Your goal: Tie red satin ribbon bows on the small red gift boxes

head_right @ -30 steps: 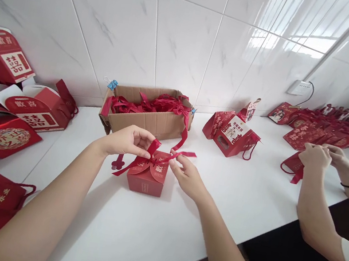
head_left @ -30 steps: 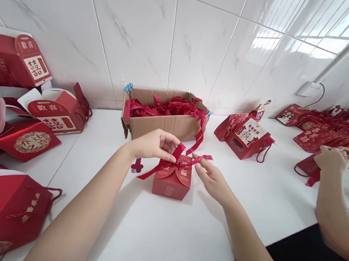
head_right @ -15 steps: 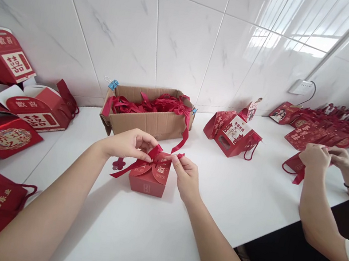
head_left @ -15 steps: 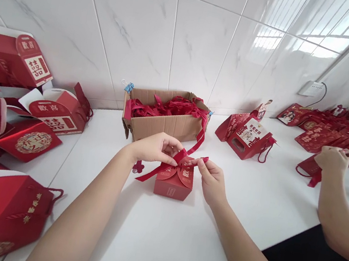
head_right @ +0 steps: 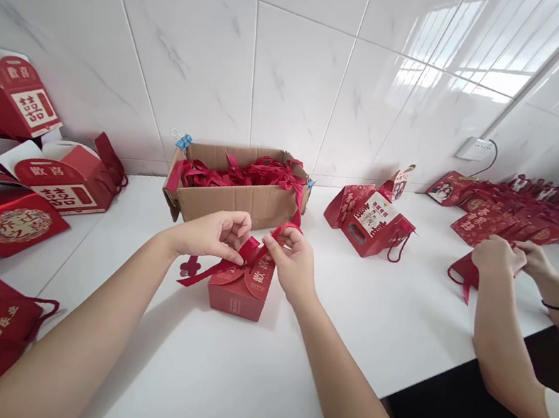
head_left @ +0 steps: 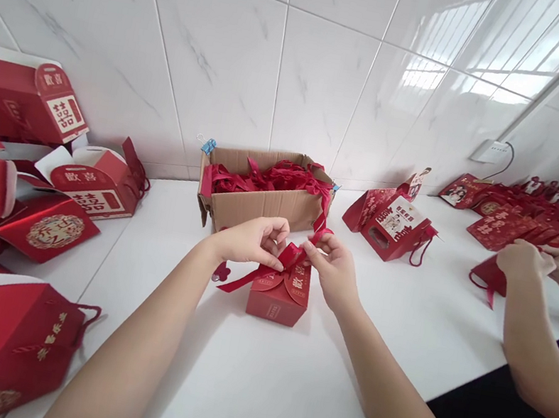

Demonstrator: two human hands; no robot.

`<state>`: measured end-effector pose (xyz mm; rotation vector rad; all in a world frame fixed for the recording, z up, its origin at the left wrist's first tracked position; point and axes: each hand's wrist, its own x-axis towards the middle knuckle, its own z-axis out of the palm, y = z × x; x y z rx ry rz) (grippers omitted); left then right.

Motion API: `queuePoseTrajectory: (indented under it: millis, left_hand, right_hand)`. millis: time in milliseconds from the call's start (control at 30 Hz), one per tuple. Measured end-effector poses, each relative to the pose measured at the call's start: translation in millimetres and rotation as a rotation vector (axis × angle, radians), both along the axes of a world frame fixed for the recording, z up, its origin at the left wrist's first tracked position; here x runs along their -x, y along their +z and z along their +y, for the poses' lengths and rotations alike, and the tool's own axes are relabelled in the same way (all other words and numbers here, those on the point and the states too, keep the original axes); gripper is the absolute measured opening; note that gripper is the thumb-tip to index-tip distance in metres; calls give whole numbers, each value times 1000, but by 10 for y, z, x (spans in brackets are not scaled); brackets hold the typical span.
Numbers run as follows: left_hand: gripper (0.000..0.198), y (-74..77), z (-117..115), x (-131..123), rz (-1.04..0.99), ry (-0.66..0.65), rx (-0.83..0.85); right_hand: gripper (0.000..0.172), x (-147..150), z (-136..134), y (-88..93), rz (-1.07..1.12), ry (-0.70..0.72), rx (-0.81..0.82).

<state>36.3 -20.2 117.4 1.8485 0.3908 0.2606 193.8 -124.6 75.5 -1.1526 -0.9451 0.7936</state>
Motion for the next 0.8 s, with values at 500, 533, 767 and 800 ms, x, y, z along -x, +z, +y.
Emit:
queuePoseTrajectory:
  millis: [500,533,767,800]
  left_hand:
    - [43,-8,18,3,-1,112,-109]
    - [43,-3,14,4,12,116,-120]
    - [40,38,-14,10,101,162,-224]
    - [39,40,-17,9,104,163,-223]
  right_hand:
    - [26,-9,17,160,-367,360,151]
    - [26,-8,-4,156,-384,350,146]
    - [18,7,-80,158,-625,292,44]
    - [23,18,-77,154,-661,256,55]
